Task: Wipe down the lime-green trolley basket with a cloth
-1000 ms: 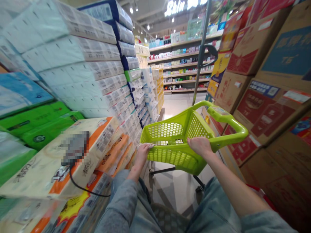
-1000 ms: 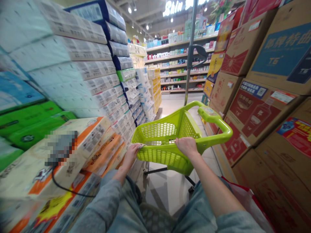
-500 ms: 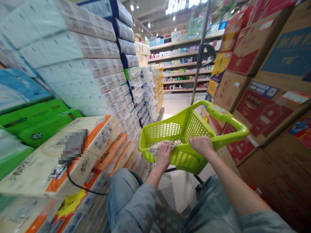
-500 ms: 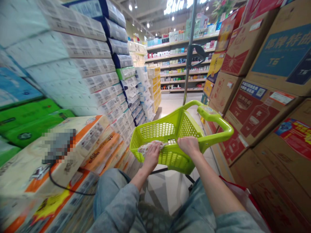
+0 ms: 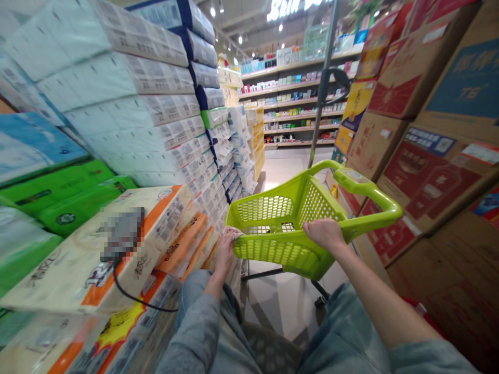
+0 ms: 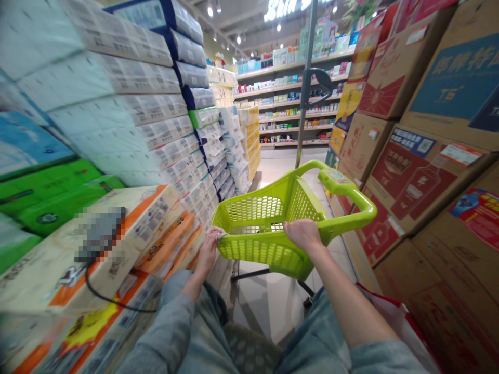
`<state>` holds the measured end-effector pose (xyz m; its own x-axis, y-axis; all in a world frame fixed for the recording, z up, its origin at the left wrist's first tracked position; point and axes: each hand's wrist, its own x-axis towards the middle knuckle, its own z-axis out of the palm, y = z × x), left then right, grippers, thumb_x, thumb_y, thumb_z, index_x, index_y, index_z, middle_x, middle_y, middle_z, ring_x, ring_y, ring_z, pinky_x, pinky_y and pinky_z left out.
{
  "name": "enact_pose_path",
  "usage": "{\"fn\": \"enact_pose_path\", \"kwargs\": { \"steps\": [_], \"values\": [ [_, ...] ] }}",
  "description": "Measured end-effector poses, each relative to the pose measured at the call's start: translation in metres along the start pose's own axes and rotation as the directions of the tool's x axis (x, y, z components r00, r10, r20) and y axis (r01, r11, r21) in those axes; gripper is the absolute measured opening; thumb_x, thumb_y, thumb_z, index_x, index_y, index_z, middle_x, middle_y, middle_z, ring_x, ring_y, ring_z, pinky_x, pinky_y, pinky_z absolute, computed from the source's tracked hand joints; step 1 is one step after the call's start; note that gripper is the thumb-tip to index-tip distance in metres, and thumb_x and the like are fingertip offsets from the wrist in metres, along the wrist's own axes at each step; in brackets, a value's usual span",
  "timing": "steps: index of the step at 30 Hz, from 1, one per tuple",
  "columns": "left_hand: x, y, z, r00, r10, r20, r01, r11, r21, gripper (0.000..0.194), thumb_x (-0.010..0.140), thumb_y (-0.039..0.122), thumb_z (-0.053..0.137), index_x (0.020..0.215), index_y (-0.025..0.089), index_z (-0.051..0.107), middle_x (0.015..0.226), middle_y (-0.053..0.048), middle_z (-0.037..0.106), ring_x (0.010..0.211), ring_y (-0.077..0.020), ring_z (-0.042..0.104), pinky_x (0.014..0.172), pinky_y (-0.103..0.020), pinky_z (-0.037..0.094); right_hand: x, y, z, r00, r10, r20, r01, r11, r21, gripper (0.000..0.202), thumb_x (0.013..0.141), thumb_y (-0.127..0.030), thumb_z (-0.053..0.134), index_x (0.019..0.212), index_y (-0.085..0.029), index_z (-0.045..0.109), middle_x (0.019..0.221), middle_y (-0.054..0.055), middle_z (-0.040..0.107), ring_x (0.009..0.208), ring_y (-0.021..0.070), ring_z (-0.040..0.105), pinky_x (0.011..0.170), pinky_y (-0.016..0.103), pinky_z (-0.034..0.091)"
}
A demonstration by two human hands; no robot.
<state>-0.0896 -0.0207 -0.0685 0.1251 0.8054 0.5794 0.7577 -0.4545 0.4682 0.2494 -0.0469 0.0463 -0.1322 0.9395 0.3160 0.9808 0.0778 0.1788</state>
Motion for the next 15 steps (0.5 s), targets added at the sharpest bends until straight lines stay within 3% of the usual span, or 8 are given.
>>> {"fn": "enact_pose_path", "kwargs": {
  "steps": [3,6,10,13,15],
  "values": [
    [-0.005,-0.005,0.028,0.961,-0.164,-0.223,0.15,0.986,-0.078,0.037,0.09,0.019,0.032,0.123,0.021,0.049,0.131,-0.007,0.049,0.133,-0.0195,0.028,0.11,-0.044,0.026,0.0,0.001,0.001,1.0,-0.015,-0.001,0.015,1.0,-0.002,0.054,0.091,-0.03,0.028,0.062,-0.01,0.069,0.063,0.015,0.067,0.063,0.0227,0.065,0.055,0.027,0.039],
    [0.0,-0.005,0.042,0.895,-0.334,-0.296,0.304,0.942,-0.144,0.039,0.088,0.019,0.034,0.125,0.018,0.047,0.135,-0.009,0.045,0.133,-0.0206,0.028,0.111,-0.044,0.022,0.0,0.001,0.004,0.998,-0.056,-0.008,0.055,0.998,-0.018,0.052,0.091,-0.028,0.029,0.064,-0.009,0.069,0.064,0.015,0.068,0.062,0.0221,0.065,0.055,0.027,0.038],
    [0.023,-0.012,0.028,0.851,-0.492,-0.181,0.468,0.869,-0.164,0.036,0.086,0.018,0.035,0.114,0.012,0.055,0.127,-0.013,0.053,0.123,-0.0228,0.043,0.107,-0.04,0.031,0.0,0.001,0.007,0.994,-0.107,-0.023,0.106,0.993,-0.045,0.051,0.091,-0.028,0.029,0.065,-0.01,0.069,0.065,0.015,0.068,0.06,0.0222,0.064,0.055,0.028,0.038],
    [0.04,-0.017,0.012,0.858,-0.51,-0.061,0.494,0.852,-0.172,0.033,0.084,0.017,0.035,0.103,0.012,0.061,0.111,-0.012,0.062,0.107,-0.0217,0.056,0.098,-0.038,0.041,0.0,0.001,0.006,0.994,-0.105,-0.022,0.104,0.993,-0.046,0.051,0.091,-0.029,0.03,0.064,-0.01,0.069,0.064,0.016,0.067,0.061,0.0219,0.064,0.055,0.027,0.038],
    [0.044,-0.015,0.01,0.86,-0.509,-0.039,0.497,0.852,-0.164,0.032,0.083,0.016,0.035,0.101,0.012,0.061,0.107,-0.011,0.064,0.105,-0.0219,0.058,0.096,-0.039,0.042,0.001,0.001,0.005,0.995,-0.097,-0.013,0.097,0.994,-0.042,0.051,0.09,-0.029,0.03,0.064,-0.009,0.069,0.065,0.016,0.068,0.062,0.0219,0.064,0.056,0.027,0.039]
  ]
}}
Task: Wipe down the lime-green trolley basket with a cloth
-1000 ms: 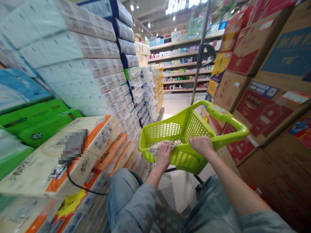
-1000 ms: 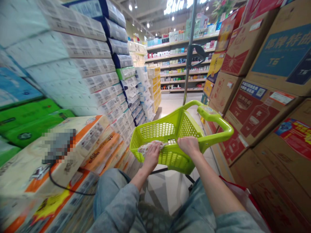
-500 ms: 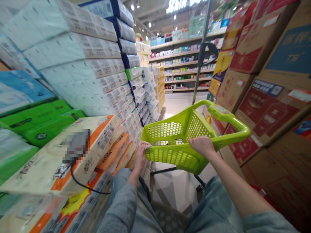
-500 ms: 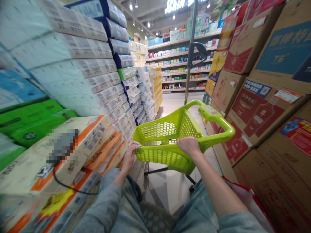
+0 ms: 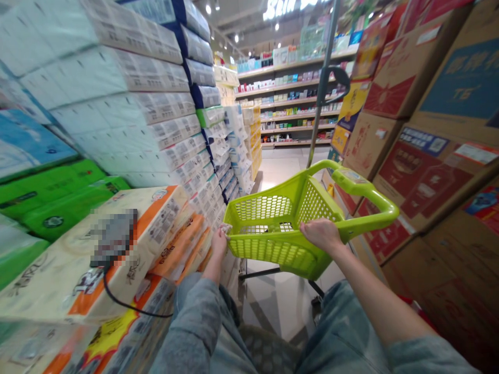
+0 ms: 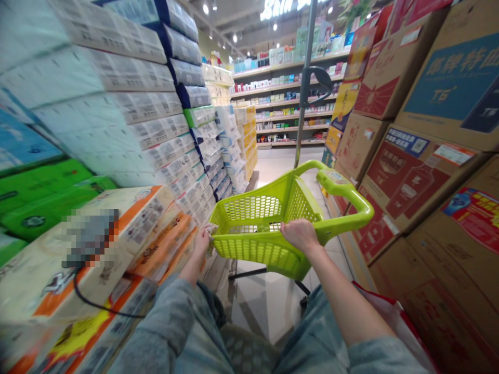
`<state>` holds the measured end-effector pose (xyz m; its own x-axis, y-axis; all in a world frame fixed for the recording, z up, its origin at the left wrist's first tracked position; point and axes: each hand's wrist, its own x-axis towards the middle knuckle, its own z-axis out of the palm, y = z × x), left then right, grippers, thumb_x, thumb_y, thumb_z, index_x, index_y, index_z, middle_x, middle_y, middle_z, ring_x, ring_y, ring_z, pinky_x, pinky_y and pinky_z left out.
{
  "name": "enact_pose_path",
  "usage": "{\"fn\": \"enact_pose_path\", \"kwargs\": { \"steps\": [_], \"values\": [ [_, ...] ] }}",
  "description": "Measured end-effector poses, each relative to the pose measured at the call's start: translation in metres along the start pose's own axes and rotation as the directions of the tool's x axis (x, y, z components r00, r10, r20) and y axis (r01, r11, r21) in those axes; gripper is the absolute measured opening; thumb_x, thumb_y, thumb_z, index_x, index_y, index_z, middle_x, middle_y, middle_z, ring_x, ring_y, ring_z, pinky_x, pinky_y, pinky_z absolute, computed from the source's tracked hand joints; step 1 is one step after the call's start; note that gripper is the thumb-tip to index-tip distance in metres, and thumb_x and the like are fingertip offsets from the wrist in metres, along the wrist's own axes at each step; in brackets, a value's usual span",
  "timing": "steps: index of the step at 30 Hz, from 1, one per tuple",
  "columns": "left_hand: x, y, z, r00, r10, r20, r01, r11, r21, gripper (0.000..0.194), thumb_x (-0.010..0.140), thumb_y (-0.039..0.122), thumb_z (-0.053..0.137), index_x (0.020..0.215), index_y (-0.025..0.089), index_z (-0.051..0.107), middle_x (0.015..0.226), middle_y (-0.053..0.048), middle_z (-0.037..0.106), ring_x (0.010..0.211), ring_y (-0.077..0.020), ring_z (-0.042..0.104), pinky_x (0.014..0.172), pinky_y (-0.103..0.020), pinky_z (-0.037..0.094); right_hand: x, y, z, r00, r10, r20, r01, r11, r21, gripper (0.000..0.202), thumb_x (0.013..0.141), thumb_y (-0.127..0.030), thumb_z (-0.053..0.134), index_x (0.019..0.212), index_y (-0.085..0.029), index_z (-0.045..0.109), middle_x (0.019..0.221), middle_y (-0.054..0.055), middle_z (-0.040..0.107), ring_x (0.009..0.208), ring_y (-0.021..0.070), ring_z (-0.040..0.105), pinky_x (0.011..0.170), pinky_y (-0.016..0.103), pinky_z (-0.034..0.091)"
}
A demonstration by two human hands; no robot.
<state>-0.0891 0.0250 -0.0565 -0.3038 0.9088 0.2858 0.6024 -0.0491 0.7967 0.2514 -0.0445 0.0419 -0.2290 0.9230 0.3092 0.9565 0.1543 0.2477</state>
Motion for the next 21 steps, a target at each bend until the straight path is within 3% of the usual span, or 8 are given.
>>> {"fn": "enact_pose_path", "kwargs": {
  "steps": [3,6,9,12,14,18,21],
  "values": [
    [-0.017,0.006,0.01,0.997,0.038,-0.068,-0.036,0.999,0.033,0.035,0.084,0.016,0.033,0.108,0.014,0.058,0.116,-0.011,0.06,0.118,-0.0225,0.048,0.103,-0.042,0.035,0.0,0.004,-0.001,0.999,0.044,0.013,-0.044,0.999,0.009,0.051,0.09,-0.029,0.029,0.065,-0.01,0.07,0.067,0.017,0.068,0.063,0.0227,0.064,0.056,0.029,0.039],
    [-0.047,0.011,0.02,0.975,0.184,-0.128,-0.17,0.979,0.114,0.037,0.087,0.016,0.03,0.115,0.015,0.053,0.126,-0.012,0.053,0.128,-0.0211,0.037,0.11,-0.044,0.025,0.001,0.01,0.0,0.996,0.078,0.051,-0.079,0.997,0.023,0.05,0.089,-0.028,0.03,0.066,-0.011,0.07,0.069,0.016,0.069,0.066,0.0224,0.065,0.059,0.029,0.04],
    [-0.072,0.016,0.02,0.943,0.322,-0.081,-0.299,0.93,0.214,0.04,0.084,0.009,0.028,0.116,0.012,0.052,0.123,-0.013,0.054,0.129,-0.0206,0.036,0.112,-0.046,0.02,0.0,0.017,0.001,0.991,0.101,0.089,-0.103,0.995,0.014,0.047,0.088,-0.028,0.032,0.067,-0.012,0.071,0.071,0.016,0.069,0.069,0.0218,0.065,0.061,0.028,0.041],
    [-0.085,0.026,0.017,0.927,0.374,-0.038,-0.348,0.893,0.286,0.045,0.079,0.003,0.029,0.118,0.012,0.05,0.121,-0.012,0.055,0.13,-0.0217,0.034,0.111,-0.048,0.023,0.0,0.02,0.001,0.987,0.135,0.09,-0.135,0.991,-0.008,0.048,0.089,-0.03,0.031,0.068,-0.011,0.071,0.073,0.016,0.07,0.07,0.0223,0.065,0.062,0.028,0.041],
    [-0.089,0.04,0.019,0.909,0.416,0.018,-0.402,0.865,0.3,0.045,0.079,0.003,0.03,0.118,0.014,0.05,0.12,-0.011,0.055,0.127,-0.0222,0.037,0.109,-0.047,0.025,0.0,0.019,0.002,0.986,0.145,0.084,-0.145,0.989,-0.006,0.049,0.089,-0.03,0.031,0.068,-0.011,0.07,0.073,0.016,0.07,0.07,0.023,0.065,0.062,0.029,0.041],
    [-0.092,0.089,0.038,0.836,0.491,0.245,-0.546,0.791,0.276,0.033,0.084,0.009,0.034,0.108,0.015,0.055,0.107,-0.01,0.061,0.109,-0.0214,0.051,0.1,-0.039,0.036,0.0,0.013,0.002,0.988,0.128,0.081,-0.13,0.992,0.011,0.05,0.089,-0.028,0.029,0.066,-0.013,0.07,0.071,0.015,0.07,0.069,0.0239,0.065,0.062,0.031,0.041],
    [-0.086,0.121,0.048,0.789,0.442,0.428,-0.583,0.758,0.293,0.028,0.088,0.018,0.033,0.097,0.016,0.059,0.093,-0.01,0.064,0.093,-0.021,0.057,0.087,-0.035,0.042,0.001,0.009,0.001,0.99,0.11,0.087,-0.111,0.994,0.008,0.05,0.09,-0.028,0.029,0.066,-0.012,0.07,0.07,0.015,0.069,0.068,0.0233,0.065,0.062,0.03,0.041]
  ]
}}
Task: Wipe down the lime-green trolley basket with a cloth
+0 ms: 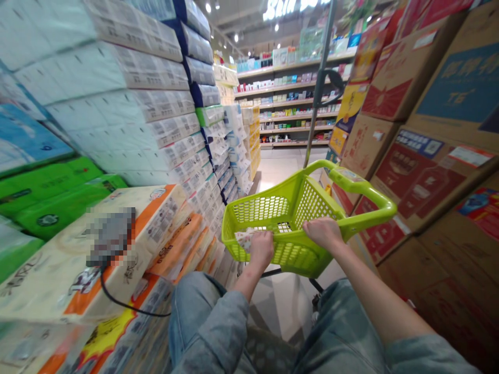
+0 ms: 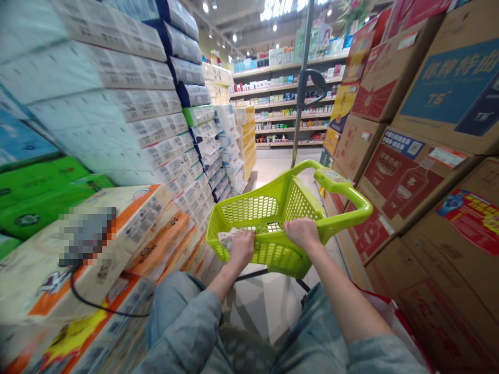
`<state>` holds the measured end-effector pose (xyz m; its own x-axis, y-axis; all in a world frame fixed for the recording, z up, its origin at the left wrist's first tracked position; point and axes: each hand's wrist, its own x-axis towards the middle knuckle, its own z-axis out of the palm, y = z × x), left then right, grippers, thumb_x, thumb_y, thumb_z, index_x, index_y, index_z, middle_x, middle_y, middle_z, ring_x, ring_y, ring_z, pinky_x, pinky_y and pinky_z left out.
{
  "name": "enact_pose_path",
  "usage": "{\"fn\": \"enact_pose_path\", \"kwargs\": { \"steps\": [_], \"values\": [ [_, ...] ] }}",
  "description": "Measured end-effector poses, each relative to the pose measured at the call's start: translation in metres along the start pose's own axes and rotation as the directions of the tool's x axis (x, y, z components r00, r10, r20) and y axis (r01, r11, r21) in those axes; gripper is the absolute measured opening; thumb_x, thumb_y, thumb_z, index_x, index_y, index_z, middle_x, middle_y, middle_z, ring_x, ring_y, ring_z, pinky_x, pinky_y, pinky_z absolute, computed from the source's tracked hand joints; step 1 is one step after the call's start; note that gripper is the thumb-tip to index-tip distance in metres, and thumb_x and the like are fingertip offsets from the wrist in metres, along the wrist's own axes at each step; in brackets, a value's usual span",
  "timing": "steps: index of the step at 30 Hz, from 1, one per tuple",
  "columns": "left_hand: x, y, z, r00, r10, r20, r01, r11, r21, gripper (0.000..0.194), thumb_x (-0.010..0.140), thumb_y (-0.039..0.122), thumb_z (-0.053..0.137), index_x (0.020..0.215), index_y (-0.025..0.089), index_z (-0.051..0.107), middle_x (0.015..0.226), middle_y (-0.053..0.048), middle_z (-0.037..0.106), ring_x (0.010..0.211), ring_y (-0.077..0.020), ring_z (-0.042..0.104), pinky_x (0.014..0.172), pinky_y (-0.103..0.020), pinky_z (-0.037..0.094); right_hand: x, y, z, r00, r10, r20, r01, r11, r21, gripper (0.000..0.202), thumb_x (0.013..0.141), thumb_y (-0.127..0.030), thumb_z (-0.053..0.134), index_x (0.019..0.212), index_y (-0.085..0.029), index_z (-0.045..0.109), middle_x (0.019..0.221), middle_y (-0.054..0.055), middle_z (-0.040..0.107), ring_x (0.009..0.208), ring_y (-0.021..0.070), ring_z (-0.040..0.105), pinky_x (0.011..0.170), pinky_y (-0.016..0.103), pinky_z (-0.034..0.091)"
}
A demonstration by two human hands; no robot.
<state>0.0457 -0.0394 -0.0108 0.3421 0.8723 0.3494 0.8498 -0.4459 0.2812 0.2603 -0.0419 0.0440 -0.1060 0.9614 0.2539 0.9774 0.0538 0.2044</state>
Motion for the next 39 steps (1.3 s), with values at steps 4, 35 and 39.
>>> {"fn": "enact_pose_path", "kwargs": {
  "steps": [4,35,39],
  "values": [
    [0.016,-0.012,-0.018,0.968,-0.006,0.249,0.01,1.0,-0.015,0.038,0.092,0.034,0.027,0.088,0.019,0.062,0.091,-0.007,0.067,0.084,-0.019,0.06,0.078,-0.029,0.043,-0.001,0.002,-0.002,1.0,-0.012,-0.014,0.012,1.0,-0.005,0.051,0.09,-0.029,0.029,0.066,-0.012,0.07,0.071,0.015,0.069,0.068,0.0224,0.065,0.061,0.029,0.041],
    [-0.03,-0.059,-0.013,0.984,-0.172,0.052,0.177,0.976,-0.124,0.043,0.09,0.049,0.032,0.07,0.019,0.055,0.068,-0.001,0.06,0.066,-0.0128,0.054,0.061,-0.022,0.036,0.012,-0.042,0.001,0.97,0.012,0.243,-0.044,0.991,0.128,0.052,0.091,-0.038,0.028,0.083,-0.011,0.072,0.085,0.017,0.069,0.085,0.0241,0.065,0.07,0.031,0.043],
    [-0.047,-0.069,-0.01,0.987,-0.155,-0.051,0.137,0.957,-0.257,0.039,0.092,0.044,0.029,0.078,0.018,0.055,0.073,-0.001,0.06,0.069,-0.0122,0.055,0.066,-0.022,0.04,0.009,-0.034,0.006,0.983,0.022,0.18,-0.043,0.992,0.116,0.052,0.091,-0.034,0.026,0.08,-0.012,0.072,0.083,0.016,0.07,0.082,0.0237,0.065,0.069,0.031,0.043]
  ]
}}
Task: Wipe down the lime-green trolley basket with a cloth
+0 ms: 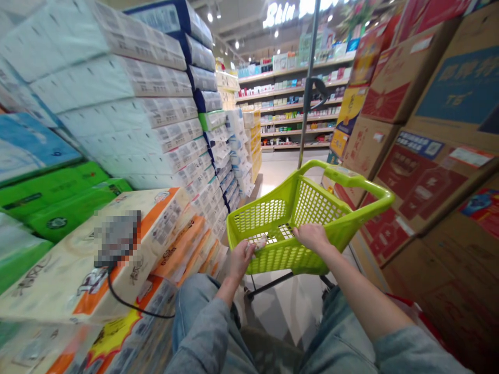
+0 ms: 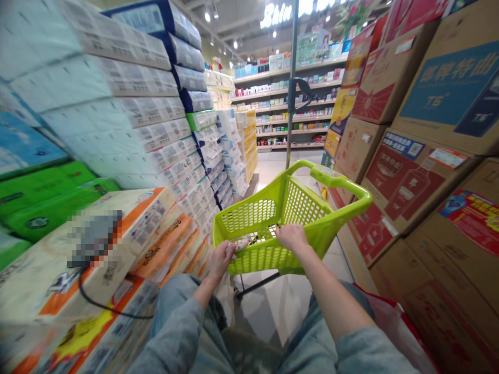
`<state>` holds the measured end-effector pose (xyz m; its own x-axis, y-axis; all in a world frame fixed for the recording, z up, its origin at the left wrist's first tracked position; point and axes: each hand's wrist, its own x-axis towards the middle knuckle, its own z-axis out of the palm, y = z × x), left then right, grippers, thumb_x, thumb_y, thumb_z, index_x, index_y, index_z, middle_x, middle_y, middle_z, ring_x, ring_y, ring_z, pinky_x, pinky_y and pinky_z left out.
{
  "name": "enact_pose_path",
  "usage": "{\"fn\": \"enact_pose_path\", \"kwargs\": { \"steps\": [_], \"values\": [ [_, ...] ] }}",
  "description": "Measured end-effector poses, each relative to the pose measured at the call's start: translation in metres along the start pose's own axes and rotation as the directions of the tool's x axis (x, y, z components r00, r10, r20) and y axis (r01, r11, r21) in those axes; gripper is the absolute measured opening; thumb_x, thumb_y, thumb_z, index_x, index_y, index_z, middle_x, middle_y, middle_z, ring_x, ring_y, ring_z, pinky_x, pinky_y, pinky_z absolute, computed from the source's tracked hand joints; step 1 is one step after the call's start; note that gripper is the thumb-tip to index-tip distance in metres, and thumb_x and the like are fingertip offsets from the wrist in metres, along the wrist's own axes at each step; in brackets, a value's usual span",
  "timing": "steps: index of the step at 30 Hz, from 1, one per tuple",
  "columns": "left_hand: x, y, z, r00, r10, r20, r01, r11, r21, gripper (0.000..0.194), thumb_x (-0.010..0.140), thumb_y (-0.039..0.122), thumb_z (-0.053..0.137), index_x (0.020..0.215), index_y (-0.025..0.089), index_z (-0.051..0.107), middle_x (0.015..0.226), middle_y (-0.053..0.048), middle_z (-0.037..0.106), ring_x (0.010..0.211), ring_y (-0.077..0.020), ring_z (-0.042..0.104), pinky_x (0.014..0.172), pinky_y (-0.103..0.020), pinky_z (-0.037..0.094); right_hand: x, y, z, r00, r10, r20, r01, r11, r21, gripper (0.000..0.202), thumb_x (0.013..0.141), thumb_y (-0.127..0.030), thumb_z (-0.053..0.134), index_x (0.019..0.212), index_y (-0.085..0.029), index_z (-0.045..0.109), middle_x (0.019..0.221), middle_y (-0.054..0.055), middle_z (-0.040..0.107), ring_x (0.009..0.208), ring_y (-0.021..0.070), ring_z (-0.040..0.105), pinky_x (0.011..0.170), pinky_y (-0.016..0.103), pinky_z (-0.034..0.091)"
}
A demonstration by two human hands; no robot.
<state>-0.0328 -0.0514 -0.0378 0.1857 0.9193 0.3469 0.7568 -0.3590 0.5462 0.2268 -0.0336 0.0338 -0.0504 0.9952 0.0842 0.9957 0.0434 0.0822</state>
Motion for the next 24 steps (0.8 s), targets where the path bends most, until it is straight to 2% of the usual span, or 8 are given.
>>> {"fn": "enact_pose_path", "kwargs": {
  "steps": [4,7,10,13,17,19,21,24],
  "values": [
    [-0.014,-0.016,-0.01,0.971,0.234,0.051,-0.234,0.972,0.003,0.032,0.09,0.042,0.038,0.09,0.018,0.058,0.087,-0.006,0.063,0.085,-0.0168,0.056,0.079,-0.028,0.042,-0.003,0.011,0.004,0.999,-0.04,-0.026,0.039,0.998,-0.056,0.05,0.09,-0.03,0.027,0.078,-0.01,0.072,0.082,0.017,0.07,0.081,0.0246,0.065,0.069,0.031,0.043],
    [-0.014,-0.017,-0.017,0.955,0.277,0.103,-0.282,0.959,0.034,0.033,0.091,0.04,0.035,0.087,0.019,0.06,0.084,-0.005,0.064,0.083,-0.0168,0.056,0.084,-0.031,0.041,-0.004,0.016,0.005,0.998,-0.053,-0.045,0.049,0.996,-0.077,0.051,0.09,-0.028,0.026,0.078,-0.009,0.071,0.081,0.018,0.069,0.08,0.0252,0.065,0.069,0.033,0.042],
    [-0.004,-0.006,-0.018,0.973,0.172,0.151,-0.192,0.972,0.131,0.042,0.093,0.038,0.028,0.074,0.019,0.061,0.075,-0.004,0.064,0.077,-0.0155,0.057,0.083,-0.029,0.04,-0.002,0.014,0.006,0.998,-0.054,-0.037,0.051,0.995,-0.08,0.055,0.092,-0.031,0.023,0.078,-0.008,0.071,0.08,0.018,0.069,0.08,0.0262,0.065,0.072,0.035,0.042],
    [0.009,0.007,-0.016,0.981,-0.01,0.195,-0.042,0.965,0.26,0.048,0.093,0.039,0.026,0.066,0.019,0.06,0.068,-0.004,0.065,0.07,-0.0153,0.058,0.076,-0.027,0.04,0.001,0.008,0.005,0.998,-0.061,0.006,0.062,0.996,-0.063,0.06,0.093,-0.038,0.02,0.078,-0.009,0.071,0.08,0.018,0.069,0.08,0.0254,0.065,0.072,0.034,0.041],
    [0.019,0.012,-0.007,0.976,-0.167,0.139,0.109,0.93,0.351,0.045,0.091,0.036,0.03,0.064,0.017,0.061,0.068,-0.006,0.065,0.069,-0.0158,0.058,0.069,-0.025,0.039,0.002,-0.004,0.004,0.993,-0.108,0.052,0.11,0.993,-0.032,0.067,0.093,-0.047,0.016,0.078,-0.012,0.071,0.081,0.016,0.069,0.081,0.0231,0.065,0.07,0.03,0.04],
    [0.02,0.01,0.0,0.983,-0.174,0.063,0.146,0.94,0.309,0.045,0.091,0.035,0.028,0.063,0.017,0.059,0.067,-0.005,0.065,0.068,-0.015,0.058,0.069,-0.025,0.039,0.001,-0.011,0.004,0.984,-0.169,0.059,0.17,0.986,-0.002,0.068,0.091,-0.053,0.016,0.08,-0.015,0.071,0.083,0.014,0.07,0.082,0.0224,0.064,0.07,0.03,0.04],
    [0.018,0.007,0.007,0.981,-0.188,-0.048,0.193,0.964,0.183,0.048,0.092,0.036,0.024,0.061,0.018,0.056,0.065,-0.004,0.063,0.066,-0.0142,0.057,0.068,-0.024,0.04,0.0,-0.018,0.005,0.968,-0.246,0.041,0.244,0.969,0.04,0.067,0.089,-0.059,0.017,0.083,-0.018,0.07,0.085,0.011,0.07,0.083,0.0215,0.064,0.071,0.029,0.039],
    [0.015,0.004,0.014,0.928,-0.288,-0.236,0.262,0.956,-0.135,0.049,0.092,0.043,0.021,0.067,0.017,0.055,0.069,-0.004,0.064,0.068,-0.0141,0.058,0.065,-0.024,0.042,-0.001,-0.026,0.006,0.962,-0.271,0.013,0.27,0.96,0.072,0.069,0.086,-0.065,0.017,0.083,-0.02,0.069,0.084,0.009,0.07,0.083,0.0199,0.064,0.074,0.029,0.038]
  ]
}}
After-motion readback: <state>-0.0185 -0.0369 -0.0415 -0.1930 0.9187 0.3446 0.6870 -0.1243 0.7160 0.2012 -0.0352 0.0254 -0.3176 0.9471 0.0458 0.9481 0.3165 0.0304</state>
